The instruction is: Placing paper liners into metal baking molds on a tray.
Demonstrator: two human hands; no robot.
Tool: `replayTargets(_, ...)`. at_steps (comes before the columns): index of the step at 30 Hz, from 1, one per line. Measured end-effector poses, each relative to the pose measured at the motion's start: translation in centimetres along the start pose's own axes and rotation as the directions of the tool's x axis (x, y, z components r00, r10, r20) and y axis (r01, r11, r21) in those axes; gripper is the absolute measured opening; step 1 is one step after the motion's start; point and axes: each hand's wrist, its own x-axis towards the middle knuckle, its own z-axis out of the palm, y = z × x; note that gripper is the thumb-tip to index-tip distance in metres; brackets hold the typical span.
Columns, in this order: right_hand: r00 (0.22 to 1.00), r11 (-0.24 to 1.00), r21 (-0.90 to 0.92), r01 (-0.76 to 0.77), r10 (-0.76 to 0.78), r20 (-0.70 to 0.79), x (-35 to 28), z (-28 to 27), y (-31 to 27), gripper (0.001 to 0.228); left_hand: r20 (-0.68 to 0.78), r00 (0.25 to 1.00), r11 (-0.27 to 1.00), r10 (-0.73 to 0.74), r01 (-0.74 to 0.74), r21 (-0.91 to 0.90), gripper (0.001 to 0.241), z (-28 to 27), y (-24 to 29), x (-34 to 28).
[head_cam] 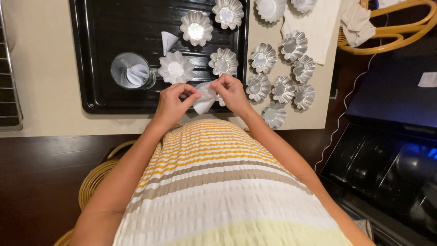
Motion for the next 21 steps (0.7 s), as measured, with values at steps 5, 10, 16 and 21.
replayTargets(5, 0.998, 0.998, 0.024, 0.058, -0.058, -0.005, 0.1, 2.1, -4.0, 0.025, -0.028, 0.996, 0.991, -0.082, 0.078, -0.106, 0.02, 0.6, -1.3, 0.0)
replayTargets(10, 0.968, 0.954, 0.174, 0.244, -0.25, 0.013, 0.3, 1.7, -5.6, 0.024, -0.051, 0.984, 0.985, -0.168, 0.166, -0.052, 0.024, 1.0, -2.8, -0.4)
replayTargets(16, 0.964, 0.979, -0.016, 0.204, -0.203, -0.172, 0.6, -2.3, -2.7, 0.026, -0.02, 0.999, 0.92, 0.025, -0.016, 0.391, 0.025, -0.2, -1.0, -0.3)
replayTargets(21, 0.969, 0.974, -0.018, 0.225, -0.226, -0.102, 0.5, -1.6, -3.6, 0.026, 0.182, 0.96, 0.889, -0.215, 0.269, -0.371, 0.037, 2.2, -0.9, 2.4)
